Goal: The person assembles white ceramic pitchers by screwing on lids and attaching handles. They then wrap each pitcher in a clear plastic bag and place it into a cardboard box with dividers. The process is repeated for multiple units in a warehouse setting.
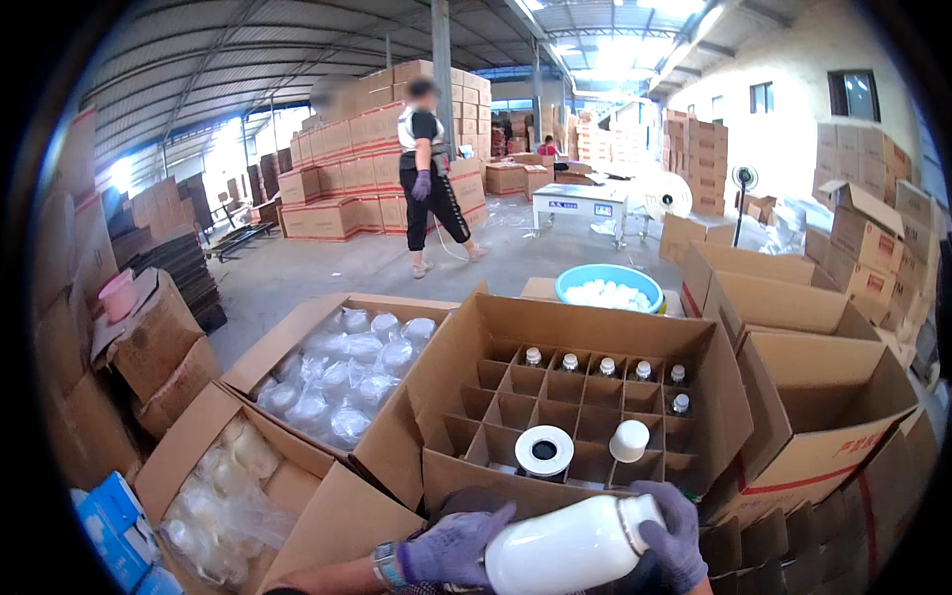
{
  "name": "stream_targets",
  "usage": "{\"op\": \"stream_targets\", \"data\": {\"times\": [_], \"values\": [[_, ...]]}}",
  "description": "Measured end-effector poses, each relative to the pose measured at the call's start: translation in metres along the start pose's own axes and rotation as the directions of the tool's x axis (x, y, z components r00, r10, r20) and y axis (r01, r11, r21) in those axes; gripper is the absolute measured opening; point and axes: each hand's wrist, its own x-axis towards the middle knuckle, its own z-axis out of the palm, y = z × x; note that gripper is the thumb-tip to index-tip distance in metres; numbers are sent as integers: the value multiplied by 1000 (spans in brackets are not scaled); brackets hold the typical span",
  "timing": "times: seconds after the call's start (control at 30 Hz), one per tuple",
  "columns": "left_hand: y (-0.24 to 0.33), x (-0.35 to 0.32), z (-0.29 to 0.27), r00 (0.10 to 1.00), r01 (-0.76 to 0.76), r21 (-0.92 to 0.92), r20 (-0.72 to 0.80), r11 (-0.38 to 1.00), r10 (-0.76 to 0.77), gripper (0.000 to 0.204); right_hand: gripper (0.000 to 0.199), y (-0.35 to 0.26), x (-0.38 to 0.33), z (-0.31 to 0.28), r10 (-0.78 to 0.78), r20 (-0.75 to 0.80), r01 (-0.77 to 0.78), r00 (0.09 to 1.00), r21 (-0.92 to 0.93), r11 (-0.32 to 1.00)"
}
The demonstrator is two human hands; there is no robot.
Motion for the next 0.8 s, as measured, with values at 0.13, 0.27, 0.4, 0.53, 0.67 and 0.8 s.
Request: {"op": "stream_targets", "data": {"times": [0.13,0.27,0.4,0.53,0.67,0.8], "values": [[-26,-71,-22,988,-18,109,-151,994,34,102,43,-20,5,40,-35,237,76,971,-167,983],[-71,-108,52,991,123,210,-81,970,-108,99,30,46,-26,80,150,141,-150,979,-8,989],[-70,-81,70,879,34,148,-475,988,41,85,37,108,-29,77,422,112,-436,899,304,847],[-48,-41,49,822,-162,-186,-569,969,28,71,43,67,-36,82,615,111,-503,781,696,513],[-35,-10,53,806,-375,-536,-591,756,-20,63,53,-4,-54,71,282,-221,-132,933,520,844],[-68,-24,61,943,-272,-569,-320,776,96,68,67,-60,-39,45,-433,-75,418,898,-159,894]]}}
